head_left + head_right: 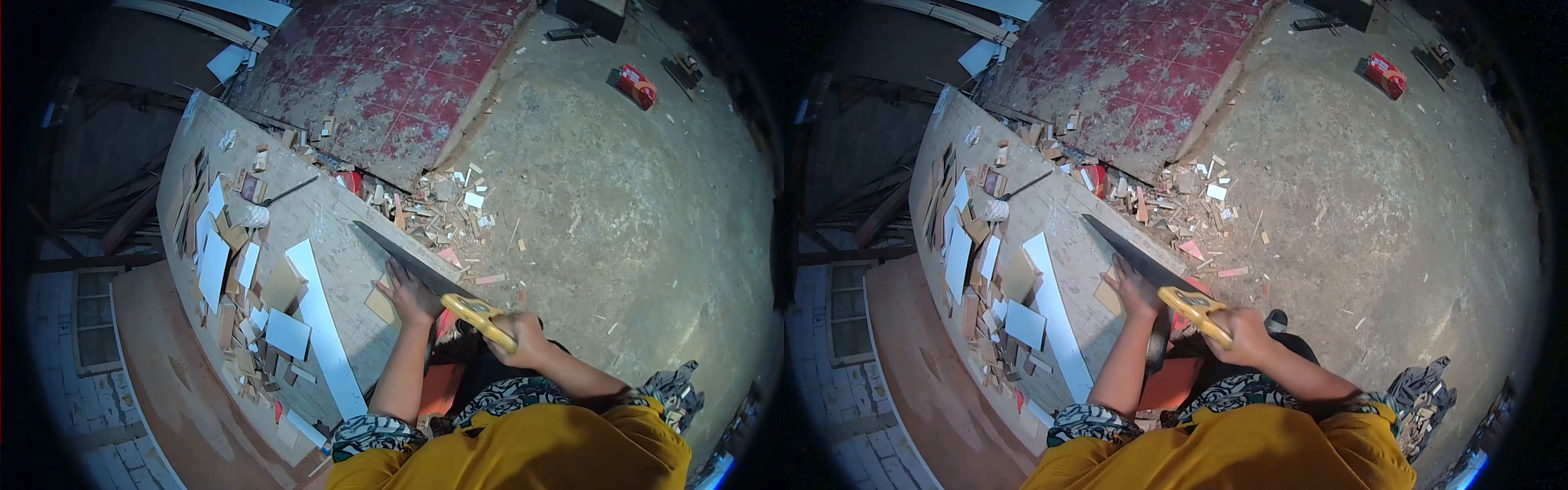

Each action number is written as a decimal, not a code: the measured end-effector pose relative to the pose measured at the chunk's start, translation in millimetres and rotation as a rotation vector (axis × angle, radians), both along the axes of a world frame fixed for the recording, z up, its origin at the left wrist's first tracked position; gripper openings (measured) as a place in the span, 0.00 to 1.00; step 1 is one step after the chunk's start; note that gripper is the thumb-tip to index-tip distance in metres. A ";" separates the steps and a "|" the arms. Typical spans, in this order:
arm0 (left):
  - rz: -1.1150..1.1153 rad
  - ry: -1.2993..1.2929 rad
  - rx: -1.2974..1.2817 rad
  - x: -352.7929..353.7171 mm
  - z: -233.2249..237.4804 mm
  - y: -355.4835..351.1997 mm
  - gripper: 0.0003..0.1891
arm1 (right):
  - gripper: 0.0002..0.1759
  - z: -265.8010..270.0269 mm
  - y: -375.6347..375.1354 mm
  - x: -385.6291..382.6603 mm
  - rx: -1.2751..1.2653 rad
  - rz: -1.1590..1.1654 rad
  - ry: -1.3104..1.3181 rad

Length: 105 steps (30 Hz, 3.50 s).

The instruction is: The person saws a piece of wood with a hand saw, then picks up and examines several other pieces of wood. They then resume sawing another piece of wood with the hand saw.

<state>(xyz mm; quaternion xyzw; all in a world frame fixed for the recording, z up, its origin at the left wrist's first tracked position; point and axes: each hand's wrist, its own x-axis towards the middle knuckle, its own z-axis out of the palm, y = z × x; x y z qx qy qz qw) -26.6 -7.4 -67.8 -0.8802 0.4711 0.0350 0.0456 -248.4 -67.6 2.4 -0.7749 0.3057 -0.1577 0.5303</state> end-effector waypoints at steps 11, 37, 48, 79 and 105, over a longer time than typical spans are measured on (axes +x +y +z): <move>-0.011 -0.028 0.086 -5.5 17.2 -5.3 0.40 | 0.05 7.5 -3.8 -7.1 -0.023 -0.033 -0.044; 0.023 0.021 0.145 -31.7 27.5 -11.6 0.54 | 0.06 1.4 17.7 -57.4 0.002 -0.056 -0.106; 0.039 0.046 0.083 -28.2 28.6 -14.2 0.48 | 0.06 2.8 9.5 -50.2 -0.004 -0.062 -0.082; 0.076 -0.111 0.112 -14.6 -3.3 -2.1 0.42 | 0.27 -19.1 -5.4 0.6 -0.242 0.117 -0.281; 0.085 0.099 0.123 -22.3 37.9 -18.4 0.56 | 0.20 1.8 -3.3 1.4 0.076 -0.050 -0.241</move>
